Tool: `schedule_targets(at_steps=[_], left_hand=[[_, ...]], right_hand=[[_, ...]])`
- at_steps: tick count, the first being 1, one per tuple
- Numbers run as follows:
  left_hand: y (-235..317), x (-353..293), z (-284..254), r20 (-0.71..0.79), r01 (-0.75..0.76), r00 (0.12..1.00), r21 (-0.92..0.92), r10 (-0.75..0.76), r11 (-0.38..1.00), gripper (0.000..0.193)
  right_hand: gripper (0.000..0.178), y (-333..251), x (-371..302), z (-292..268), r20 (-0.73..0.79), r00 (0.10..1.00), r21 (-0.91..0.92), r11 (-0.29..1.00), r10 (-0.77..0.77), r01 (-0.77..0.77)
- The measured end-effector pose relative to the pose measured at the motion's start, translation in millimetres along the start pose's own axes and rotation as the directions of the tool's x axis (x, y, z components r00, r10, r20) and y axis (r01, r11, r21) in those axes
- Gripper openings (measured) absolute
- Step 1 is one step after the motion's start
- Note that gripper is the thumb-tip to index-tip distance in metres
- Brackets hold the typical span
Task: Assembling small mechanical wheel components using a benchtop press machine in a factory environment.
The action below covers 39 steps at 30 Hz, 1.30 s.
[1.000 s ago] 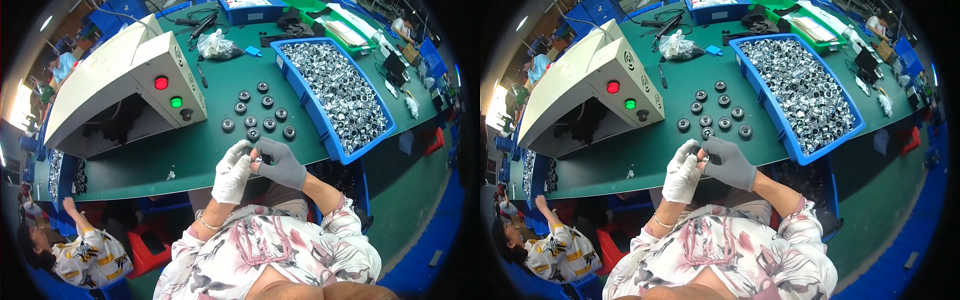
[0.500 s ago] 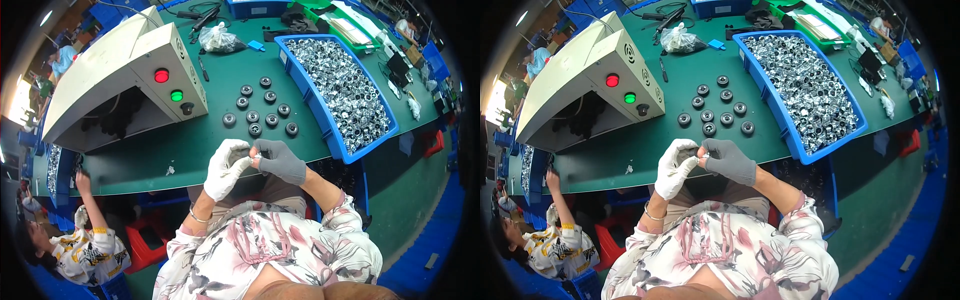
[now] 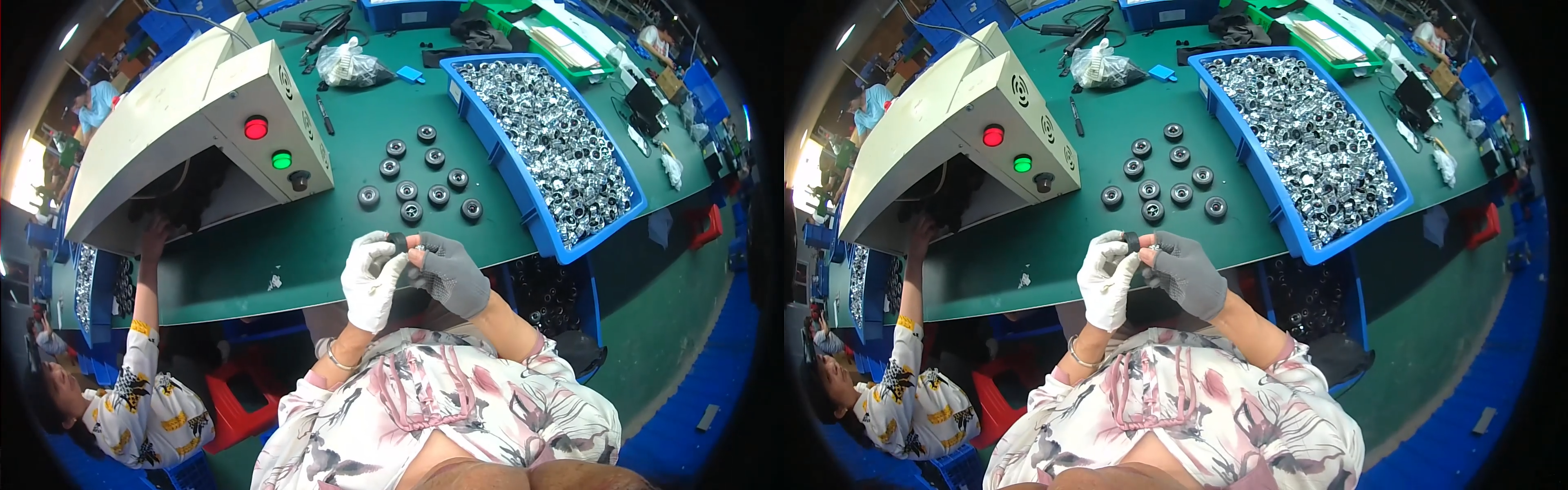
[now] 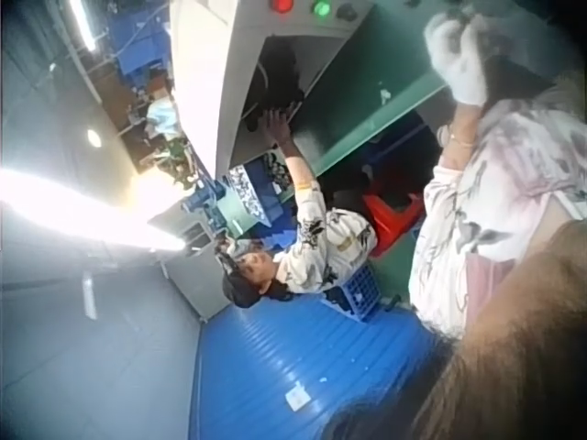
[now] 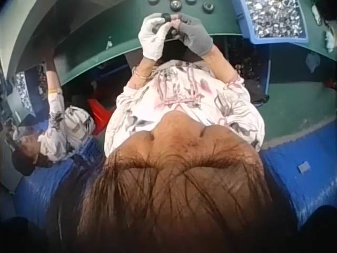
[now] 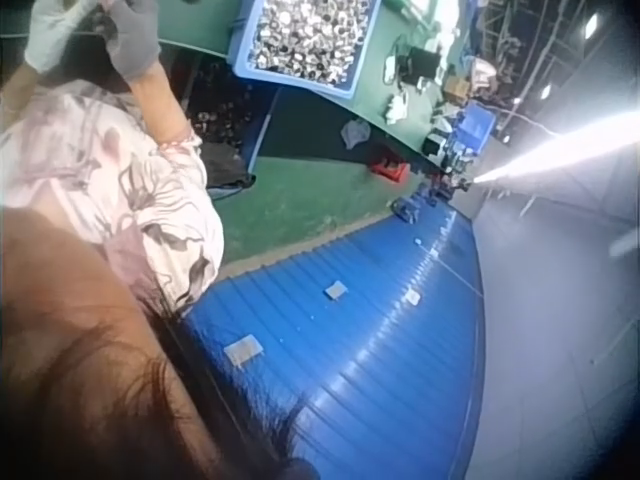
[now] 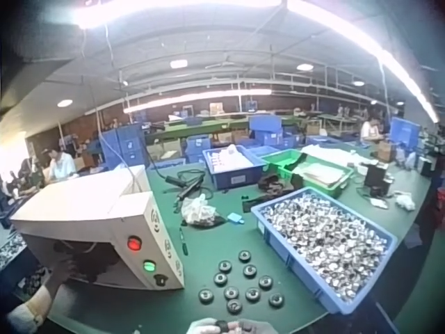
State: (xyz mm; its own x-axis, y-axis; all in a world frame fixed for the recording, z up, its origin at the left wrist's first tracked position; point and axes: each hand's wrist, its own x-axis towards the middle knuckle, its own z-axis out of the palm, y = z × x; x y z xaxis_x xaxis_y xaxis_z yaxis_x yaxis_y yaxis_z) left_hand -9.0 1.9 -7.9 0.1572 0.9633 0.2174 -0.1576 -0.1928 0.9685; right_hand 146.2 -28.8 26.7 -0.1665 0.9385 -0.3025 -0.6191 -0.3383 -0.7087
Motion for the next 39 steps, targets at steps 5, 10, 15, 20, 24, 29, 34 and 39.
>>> schedule_targets(at_steps=[5,10,15,20,24,29,34,39], left_hand=[[8.1,3.9,-7.5,0.125,0.043,0.991,0.025,-0.046,0.999,0.020],[-0.2,8.3,-22.1,0.257,0.286,0.938,-0.189,-0.233,0.940,0.014],[-9.0,8.1,-27.1,0.270,0.245,0.942,-0.151,-0.198,0.958,0.013],[4.9,4.4,-18.5,0.243,0.271,0.941,-0.126,-0.235,0.954,0.014],[4.0,4.0,-17.9,0.259,0.304,0.936,-0.248,-0.239,0.920,0.013],[2.6,6.5,-18.3,0.199,0.394,0.919,-0.388,-0.342,0.833,0.016],[-0.4,3.6,-21.4,0.292,0.436,0.899,-0.527,-0.326,0.730,0.018],[7.4,0.8,-11.4,0.216,0.415,0.910,-0.474,-0.354,0.776,0.020]], right_hand=[[0.013,0.1,0.7,-6.2,-0.049,0.998,-0.129,0.991,-0.027,0.021],[0.016,-2.0,2.6,-3.8,-0.014,0.994,-0.343,0.934,-0.112,0.101],[0.018,-10.3,0.0,5.5,-0.022,0.995,-0.385,0.920,-0.093,0.077],[0.017,-9.5,3.6,-8.2,0.021,0.998,-0.365,0.929,-0.053,0.057],[0.019,-5.2,4.7,-5.4,0.024,0.991,-0.546,0.829,-0.132,0.123],[0.022,-21.0,3.3,-1.3,0.077,0.966,-0.637,0.733,-0.248,0.239],[0.024,-27.3,1.6,-4.7,0.054,0.991,-0.654,0.746,-0.119,0.125],[0.013,-8.4,2.0,8.7,0.117,0.896,-0.759,0.544,-0.428,0.358]])
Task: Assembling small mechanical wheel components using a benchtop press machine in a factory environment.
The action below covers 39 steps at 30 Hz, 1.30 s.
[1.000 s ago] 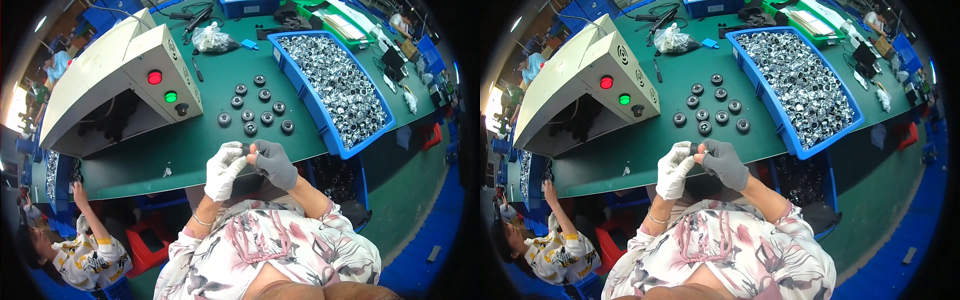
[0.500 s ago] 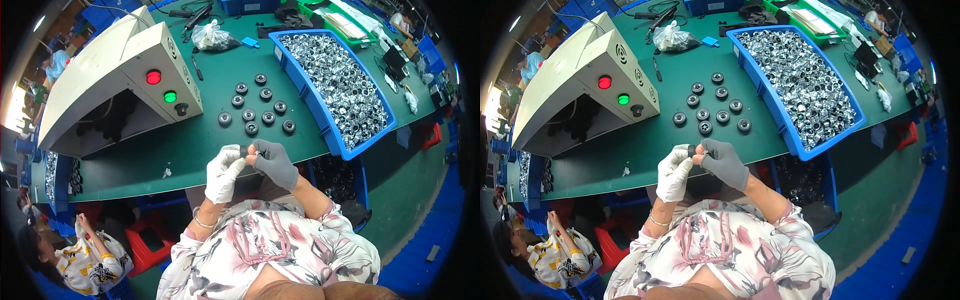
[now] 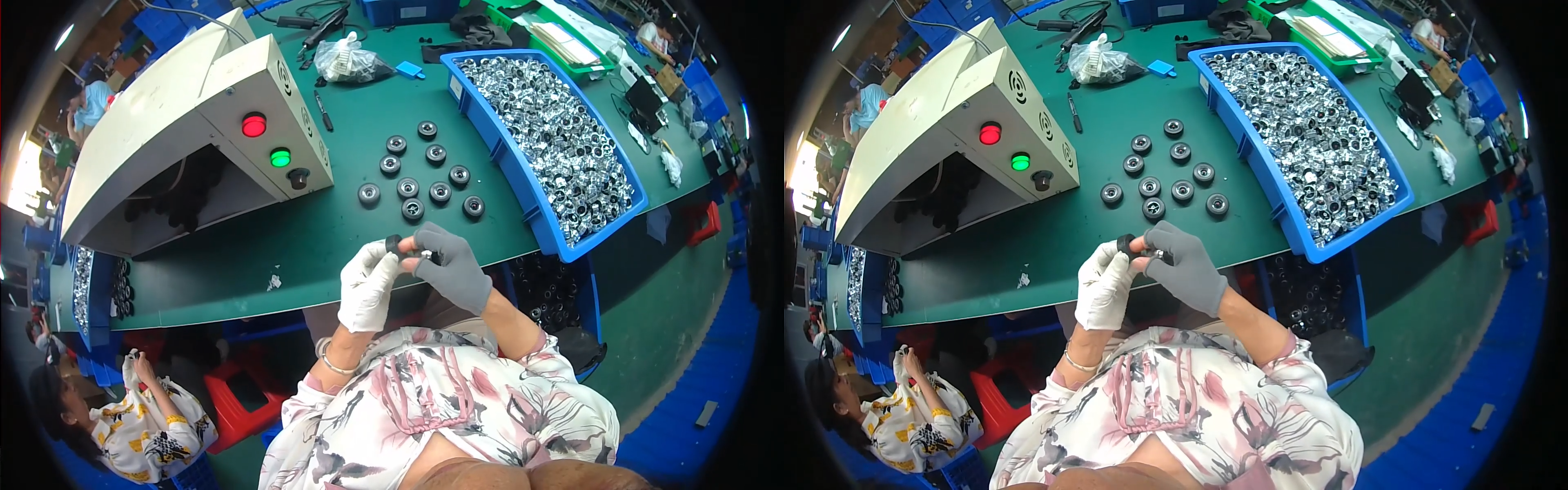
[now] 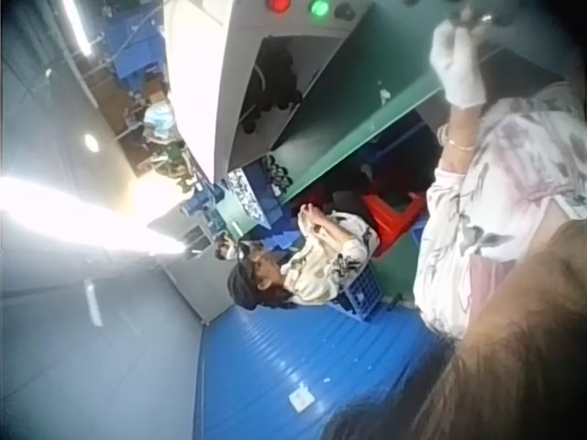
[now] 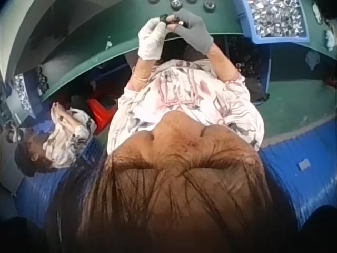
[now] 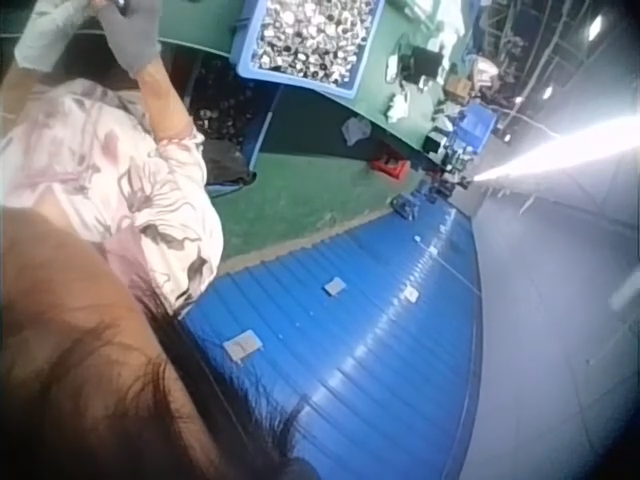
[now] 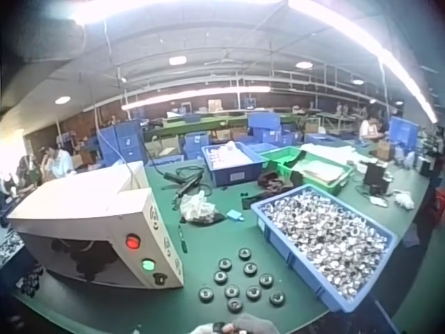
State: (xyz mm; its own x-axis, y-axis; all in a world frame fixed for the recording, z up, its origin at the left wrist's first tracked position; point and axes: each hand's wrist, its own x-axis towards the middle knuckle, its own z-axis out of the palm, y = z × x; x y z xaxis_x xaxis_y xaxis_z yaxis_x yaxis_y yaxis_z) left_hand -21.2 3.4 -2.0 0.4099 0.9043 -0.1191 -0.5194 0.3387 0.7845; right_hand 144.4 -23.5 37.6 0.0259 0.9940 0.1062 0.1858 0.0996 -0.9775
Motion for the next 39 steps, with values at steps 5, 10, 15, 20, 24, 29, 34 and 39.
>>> schedule_targets(at_steps=[5,10,15,20,24,29,34,39], left_hand=[[11.3,3.4,8.1,0.008,-0.052,0.999,0.011,0.052,0.999,0.031],[9.5,7.0,-7.6,0.072,-0.001,0.997,0.237,-0.017,0.971,0.037],[11.8,7.3,-1.5,0.086,-0.052,0.996,0.178,0.037,0.983,0.034],[9.7,6.7,-6.5,0.106,-0.070,0.993,0.201,0.049,0.977,0.032],[6.7,6.9,-5.4,0.053,-0.079,0.996,0.171,0.071,0.982,0.033],[20.0,8.8,-3.1,0.166,-0.072,0.986,0.299,0.023,0.951,0.031],[6.4,15.1,11.6,-0.026,-0.181,0.983,-0.052,0.180,0.982,0.026],[-15.1,12.7,15.7,-0.051,-0.238,0.970,-0.017,0.237,0.971,0.028]], right_hand=[[0.014,6.9,2.6,-4.7,0.038,0.998,-0.071,0.996,-0.042,0.045],[0.016,10.5,5.9,-5.8,0.084,0.996,-0.066,0.997,-0.029,0.034],[0.018,6.5,4.4,-4.6,0.155,0.958,0.325,0.903,0.243,-0.281],[0.019,14.3,4.3,-3.0,0.152,0.969,0.265,0.936,0.197,-0.232],[0.021,18.2,10.2,-6.0,0.112,0.984,-0.123,0.981,-0.136,0.150],[0.020,14.7,6.3,-8.7,0.117,0.989,-0.012,0.996,-0.087,0.089],[0.015,1.3,1.7,-8.6,0.093,0.939,0.532,0.781,0.331,-0.328],[0.025,-5.6,-11.0,1.4,0.306,0.875,0.692,0.544,0.374,-0.474]])
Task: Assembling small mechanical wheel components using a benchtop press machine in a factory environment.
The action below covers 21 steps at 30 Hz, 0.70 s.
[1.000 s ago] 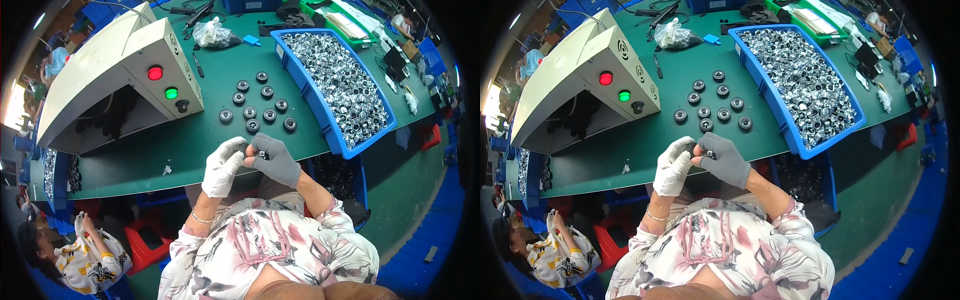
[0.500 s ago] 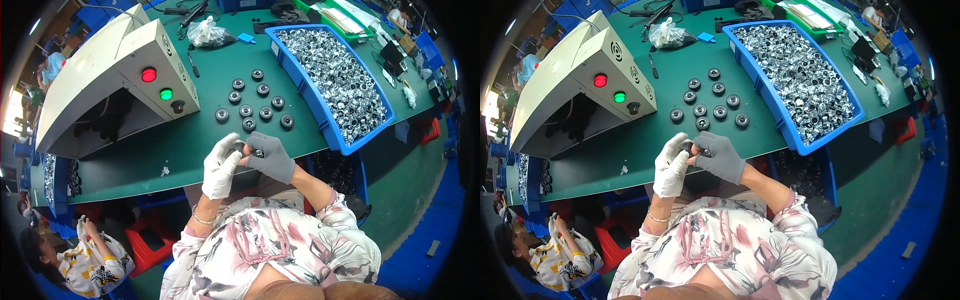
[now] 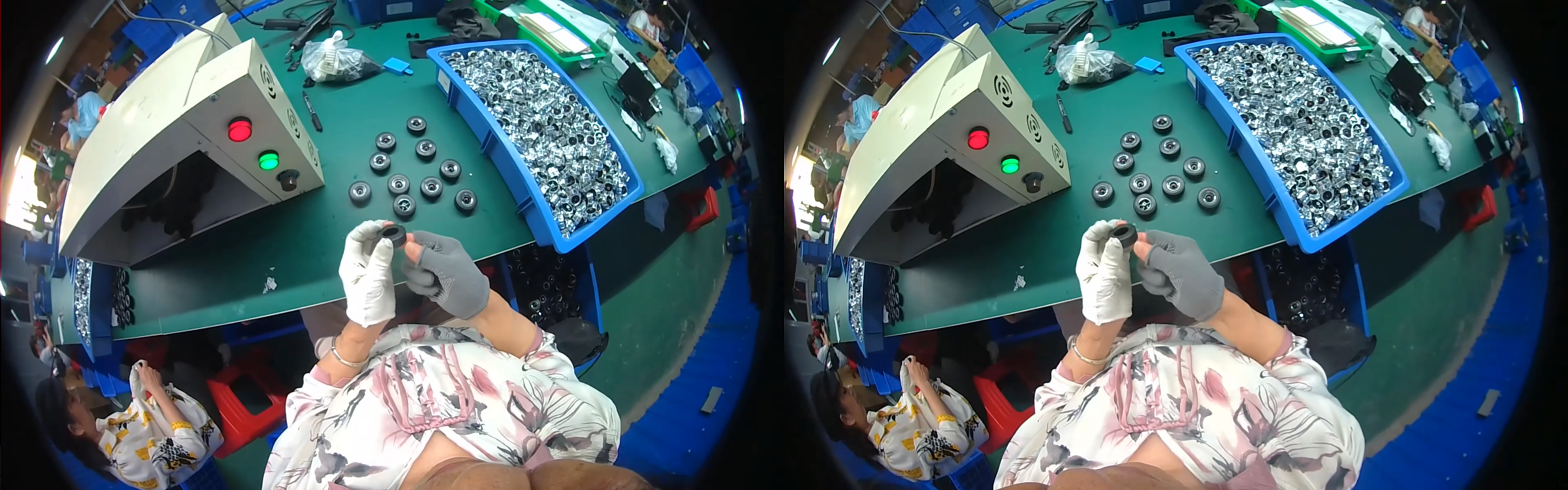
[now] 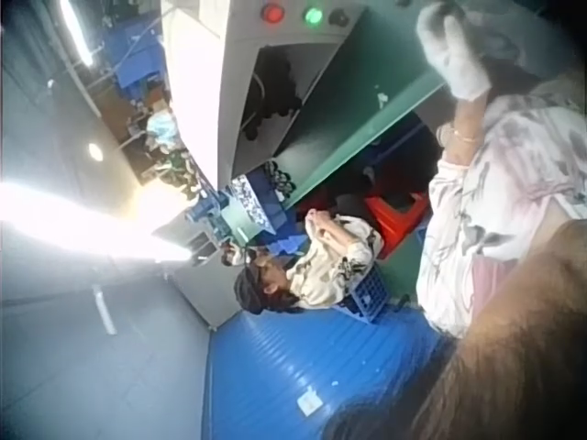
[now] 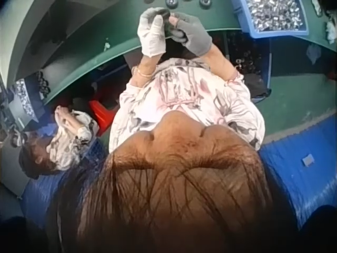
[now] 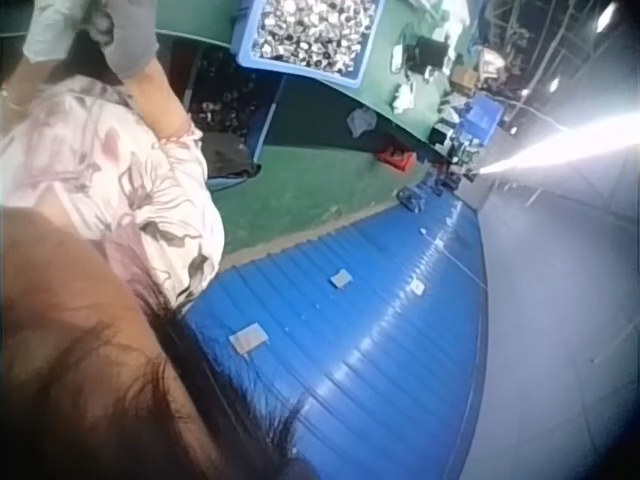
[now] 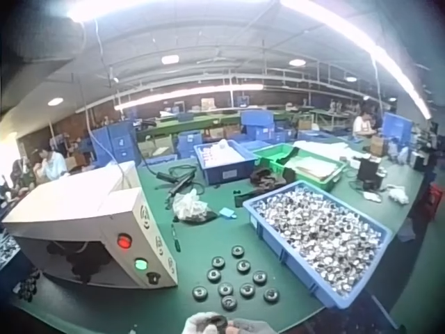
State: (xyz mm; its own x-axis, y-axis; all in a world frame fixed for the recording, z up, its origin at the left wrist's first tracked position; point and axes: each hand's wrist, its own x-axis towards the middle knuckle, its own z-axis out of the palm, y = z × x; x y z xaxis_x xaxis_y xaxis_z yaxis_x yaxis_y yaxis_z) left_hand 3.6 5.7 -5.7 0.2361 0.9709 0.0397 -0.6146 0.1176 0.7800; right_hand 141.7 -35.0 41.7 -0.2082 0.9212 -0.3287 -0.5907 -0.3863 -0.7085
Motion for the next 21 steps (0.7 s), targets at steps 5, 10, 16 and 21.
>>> schedule_targets(at_steps=[5,10,16,21], left_hand=[[-0.5,-4.8,7.2,0.016,-0.036,0.999,0.148,0.034,0.988,0.034],[2.0,-8.6,6.7,0.042,0.050,0.997,0.197,-0.060,0.979,0.048],[2.5,-6.6,6.6,0.083,-0.022,0.996,0.432,-0.016,0.901,0.046],[-1.0,-1.7,-3.0,0.185,-0.098,0.983,0.525,-0.001,0.846,0.054]], right_hand=[[0.019,20.2,8.9,-10.4,0.206,0.978,0.628,0.769,-0.019,-0.117],[0.020,15.0,5.4,-9.6,0.157,0.985,0.473,0.881,-0.072,-0.011],[0.022,11.6,2.4,-11.3,0.015,0.998,0.261,0.963,-0.067,0.061],[0.024,9.9,6.1,-19.6,0.010,0.998,0.147,0.987,-0.061,0.059]])
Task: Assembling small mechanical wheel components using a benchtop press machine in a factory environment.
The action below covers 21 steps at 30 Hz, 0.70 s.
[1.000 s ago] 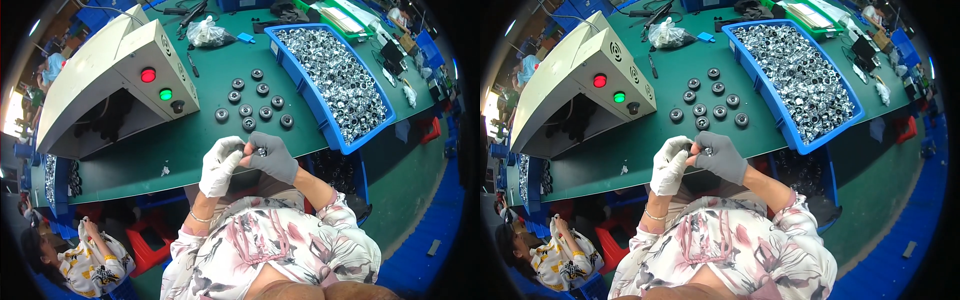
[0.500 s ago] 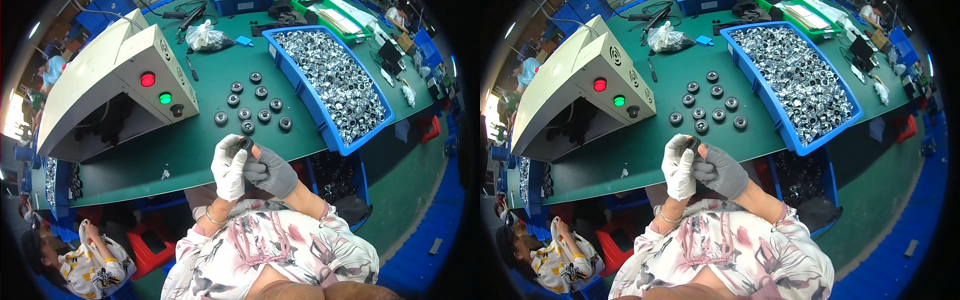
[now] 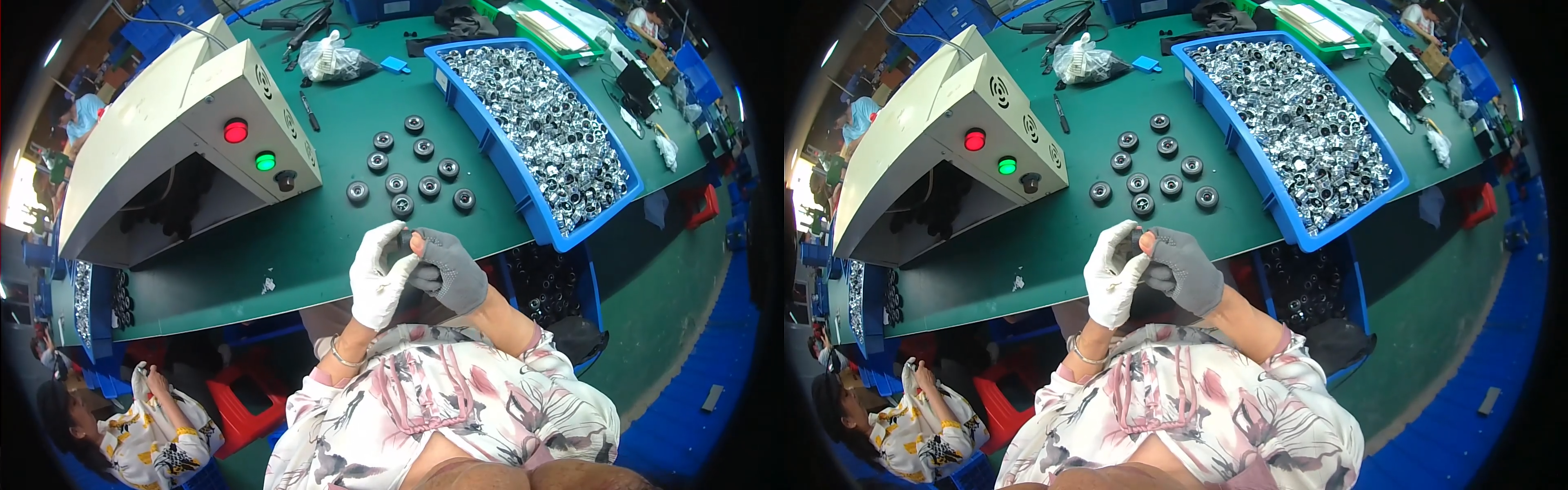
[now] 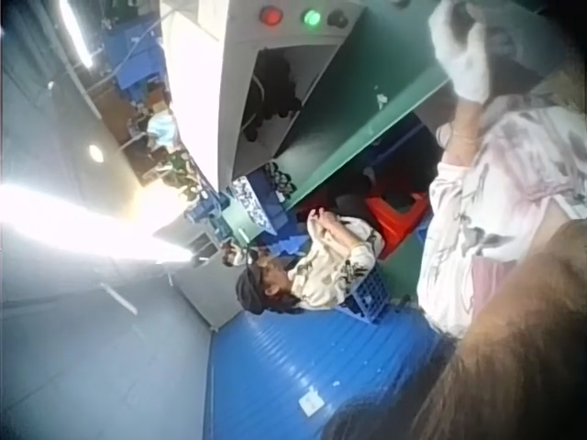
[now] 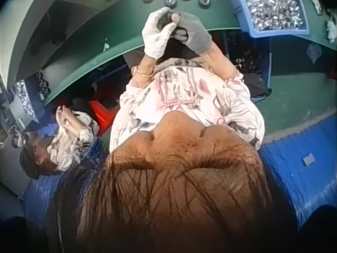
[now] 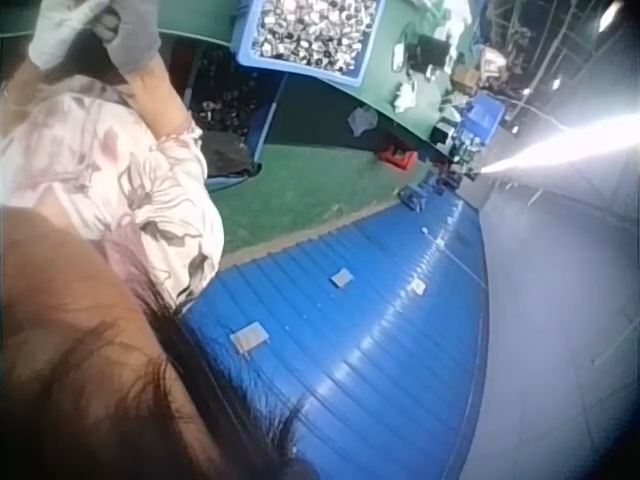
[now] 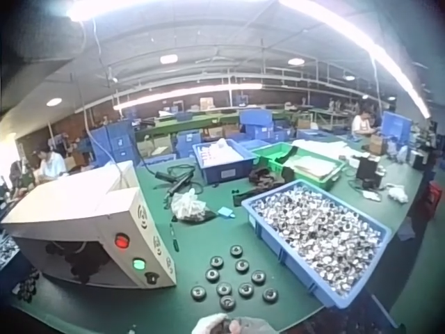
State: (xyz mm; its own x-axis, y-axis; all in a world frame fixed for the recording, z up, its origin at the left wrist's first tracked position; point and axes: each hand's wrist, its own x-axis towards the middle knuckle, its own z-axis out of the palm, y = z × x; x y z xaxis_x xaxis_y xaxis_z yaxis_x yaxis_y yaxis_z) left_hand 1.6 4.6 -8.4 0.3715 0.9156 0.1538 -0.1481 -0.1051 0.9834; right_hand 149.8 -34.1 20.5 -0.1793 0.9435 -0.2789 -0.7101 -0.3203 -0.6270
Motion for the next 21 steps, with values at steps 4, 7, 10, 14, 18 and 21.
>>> schedule_targets(at_steps=[4,7,10,14,18,21], left_hand=[[1.1,1.2,-1.4,0.027,-0.061,0.998,0.037,0.060,0.997,0.053],[9.7,2.1,5.5,-0.053,0.075,0.996,0.011,-0.074,0.997,0.052],[14.3,0.9,5.2,-0.094,0.123,0.984,-0.236,-0.149,0.964,0.051],[8.7,-1.4,-3.0,-0.189,0.005,0.981,-0.171,-0.038,0.985,0.050],[14.1,3.5,-18.5,-0.195,-0.014,0.980,0.133,0.040,0.991,0.051],[13.2,4.9,-26.2,-0.150,-0.062,0.980,0.396,0.131,0.916,0.052]], right_hand=[[0.023,-1.8,1.1,1.3,0.030,0.999,0.008,1.000,0.012,-0.013],[0.020,4.8,5.2,1.3,0.113,0.994,0.142,0.990,0.006,-0.022],[0.020,-3.0,4.1,12.2,0.121,0.993,0.145,0.989,0.012,-0.029],[0.030,-11.0,5.8,7.9,-0.010,1.000,-0.310,0.950,0.028,-0.030],[0.031,-16.2,7.0,-16.7,0.210,0.891,-0.882,0.316,-0.403,0.351],[0.032,-37.5,1.0,-1.0,0.042,0.998,-0.822,0.567,-0.039,0.056]])
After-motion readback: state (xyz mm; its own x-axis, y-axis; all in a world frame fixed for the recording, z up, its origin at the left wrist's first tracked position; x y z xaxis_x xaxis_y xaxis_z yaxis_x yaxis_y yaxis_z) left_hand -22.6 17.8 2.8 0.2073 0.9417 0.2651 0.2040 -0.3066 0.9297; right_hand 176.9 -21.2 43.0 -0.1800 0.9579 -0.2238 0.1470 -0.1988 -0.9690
